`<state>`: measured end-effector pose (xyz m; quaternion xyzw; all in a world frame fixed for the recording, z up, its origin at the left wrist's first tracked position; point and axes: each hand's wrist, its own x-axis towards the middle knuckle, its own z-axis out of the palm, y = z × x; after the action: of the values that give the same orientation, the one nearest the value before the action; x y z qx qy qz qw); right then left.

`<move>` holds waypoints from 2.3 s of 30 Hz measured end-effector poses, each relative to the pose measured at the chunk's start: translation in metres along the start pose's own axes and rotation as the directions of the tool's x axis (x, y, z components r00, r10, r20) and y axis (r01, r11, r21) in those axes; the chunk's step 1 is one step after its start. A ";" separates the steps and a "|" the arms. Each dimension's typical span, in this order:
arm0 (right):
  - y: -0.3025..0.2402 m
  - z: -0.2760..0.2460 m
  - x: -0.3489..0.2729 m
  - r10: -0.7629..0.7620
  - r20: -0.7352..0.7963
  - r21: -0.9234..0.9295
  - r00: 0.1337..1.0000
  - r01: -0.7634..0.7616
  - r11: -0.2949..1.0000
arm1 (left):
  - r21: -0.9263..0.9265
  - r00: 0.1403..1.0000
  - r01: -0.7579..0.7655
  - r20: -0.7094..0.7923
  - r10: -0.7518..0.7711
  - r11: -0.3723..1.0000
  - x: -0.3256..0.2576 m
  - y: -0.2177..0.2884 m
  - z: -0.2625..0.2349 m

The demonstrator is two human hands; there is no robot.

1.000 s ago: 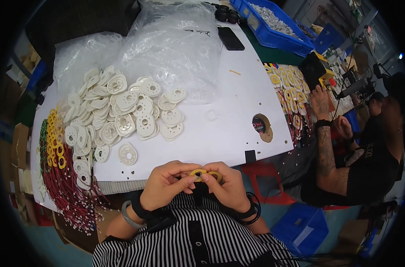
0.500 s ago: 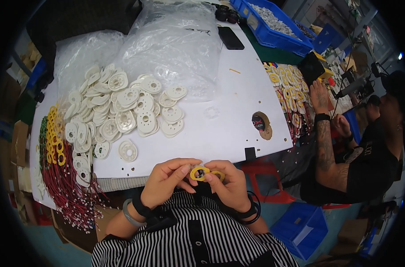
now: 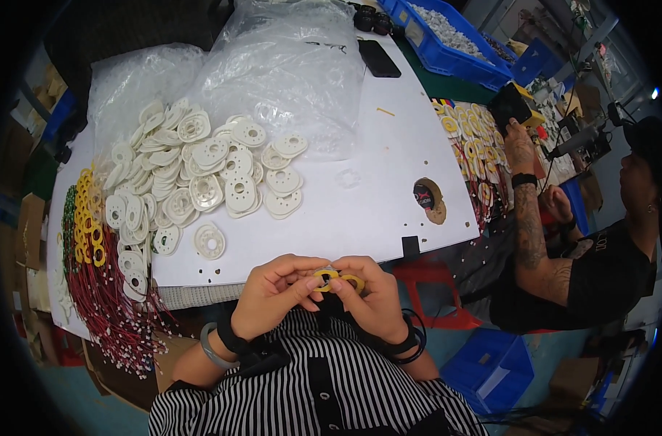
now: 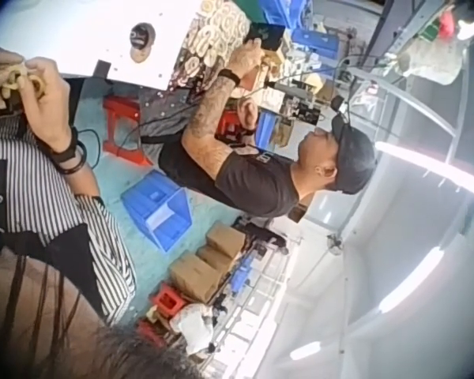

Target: Manually assembling small yellow and white components at a factory work table.

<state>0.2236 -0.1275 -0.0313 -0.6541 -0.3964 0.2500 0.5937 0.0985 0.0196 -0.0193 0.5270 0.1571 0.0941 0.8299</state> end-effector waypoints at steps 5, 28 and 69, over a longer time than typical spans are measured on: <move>-0.004 0.004 0.000 -0.050 -0.019 -0.114 0.999 0.047 0.992 | 0.031 0.999 0.008 -0.038 -0.006 0.999 0.000 -0.005 -0.004; -0.001 0.001 -0.001 0.126 0.064 0.190 0.990 -0.136 0.972 | -0.387 0.993 0.114 0.068 -0.095 0.915 0.004 -0.014 -0.010; 0.010 0.003 0.004 -0.003 0.090 0.135 0.996 -0.009 0.991 | 0.983 0.827 0.179 -0.127 0.548 -0.042 -0.040 0.046 -0.078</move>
<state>0.2257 -0.1228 -0.0408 -0.6011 -0.4038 0.3063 0.6179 0.0337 0.0927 -0.0020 0.9242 0.3050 0.2037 0.1068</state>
